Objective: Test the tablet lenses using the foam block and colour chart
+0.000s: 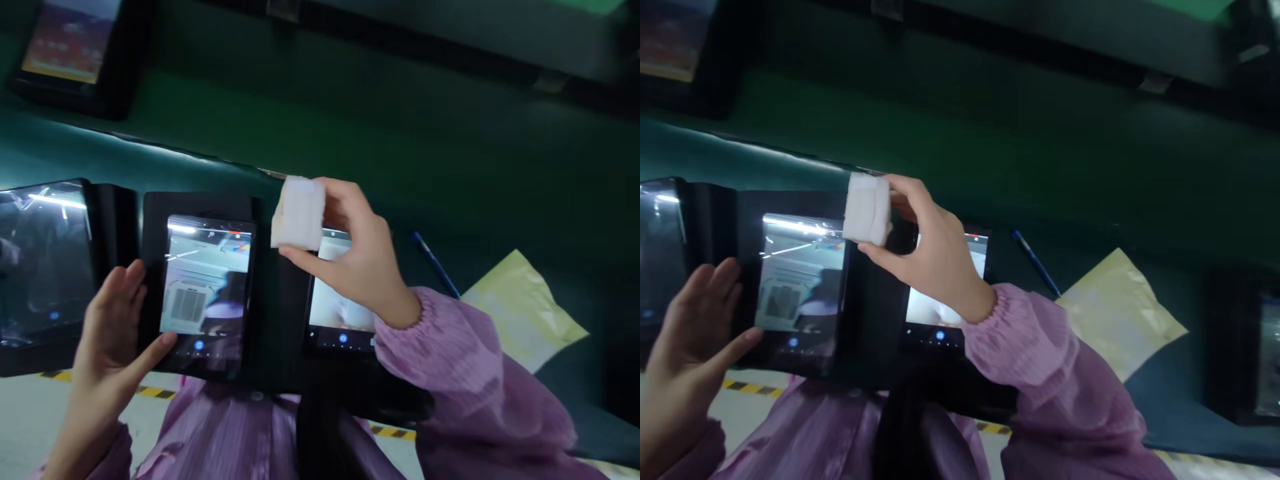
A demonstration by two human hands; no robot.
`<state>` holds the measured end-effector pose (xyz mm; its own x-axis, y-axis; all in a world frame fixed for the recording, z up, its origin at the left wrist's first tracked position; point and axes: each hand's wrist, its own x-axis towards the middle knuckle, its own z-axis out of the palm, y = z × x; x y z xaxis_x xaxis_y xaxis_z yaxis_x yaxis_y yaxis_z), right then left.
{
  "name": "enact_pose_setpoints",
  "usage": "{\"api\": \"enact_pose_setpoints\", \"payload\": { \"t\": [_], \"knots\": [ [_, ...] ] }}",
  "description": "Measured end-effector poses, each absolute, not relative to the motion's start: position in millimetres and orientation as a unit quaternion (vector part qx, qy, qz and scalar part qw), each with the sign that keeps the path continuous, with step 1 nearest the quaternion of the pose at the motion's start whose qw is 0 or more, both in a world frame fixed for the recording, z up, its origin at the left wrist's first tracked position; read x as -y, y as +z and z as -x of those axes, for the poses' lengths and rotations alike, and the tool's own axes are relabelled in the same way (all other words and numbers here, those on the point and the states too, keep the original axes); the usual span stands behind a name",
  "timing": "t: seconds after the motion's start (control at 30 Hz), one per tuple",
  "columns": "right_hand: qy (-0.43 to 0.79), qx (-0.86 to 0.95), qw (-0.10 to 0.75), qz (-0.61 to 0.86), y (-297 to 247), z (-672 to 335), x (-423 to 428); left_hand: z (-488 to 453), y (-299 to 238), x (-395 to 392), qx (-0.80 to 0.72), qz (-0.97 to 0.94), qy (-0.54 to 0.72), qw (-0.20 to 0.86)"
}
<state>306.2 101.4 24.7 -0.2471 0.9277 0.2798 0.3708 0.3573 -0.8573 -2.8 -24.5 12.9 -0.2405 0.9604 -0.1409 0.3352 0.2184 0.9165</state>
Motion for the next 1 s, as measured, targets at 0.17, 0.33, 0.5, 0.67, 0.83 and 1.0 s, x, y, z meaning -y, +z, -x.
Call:
{"api": "enact_pose_setpoints", "payload": {
  "t": [0.17,0.33,0.5,0.67,0.83,1.0],
  "knots": [
    [0.344,0.717,0.405,0.452,12.9,-268.2,-126.2,10.6,-0.4,29.1,-0.624,-0.535,0.380,0.424],
    [0.333,0.710,0.396,0.478,13.9,-261.7,-130.9,12.3,-1.2,30.1,-0.622,-0.556,0.340,0.434],
    [0.332,0.713,0.385,0.483,9.7,-254.2,-131.9,12.3,-2.0,26.8,-0.616,-0.591,0.312,0.418],
    [0.318,0.724,0.386,0.474,4.4,-250.6,-132.5,11.3,-1.9,25.5,-0.614,-0.619,0.294,0.391],
    [0.305,0.736,0.365,0.482,4.7,-250.0,-131.9,10.5,0.1,22.7,-0.608,-0.636,0.289,0.377],
    [0.289,0.745,0.359,0.482,5.4,-248.9,-131.2,11.5,1.8,22.2,-0.607,-0.629,0.292,0.388]
  ]
}}
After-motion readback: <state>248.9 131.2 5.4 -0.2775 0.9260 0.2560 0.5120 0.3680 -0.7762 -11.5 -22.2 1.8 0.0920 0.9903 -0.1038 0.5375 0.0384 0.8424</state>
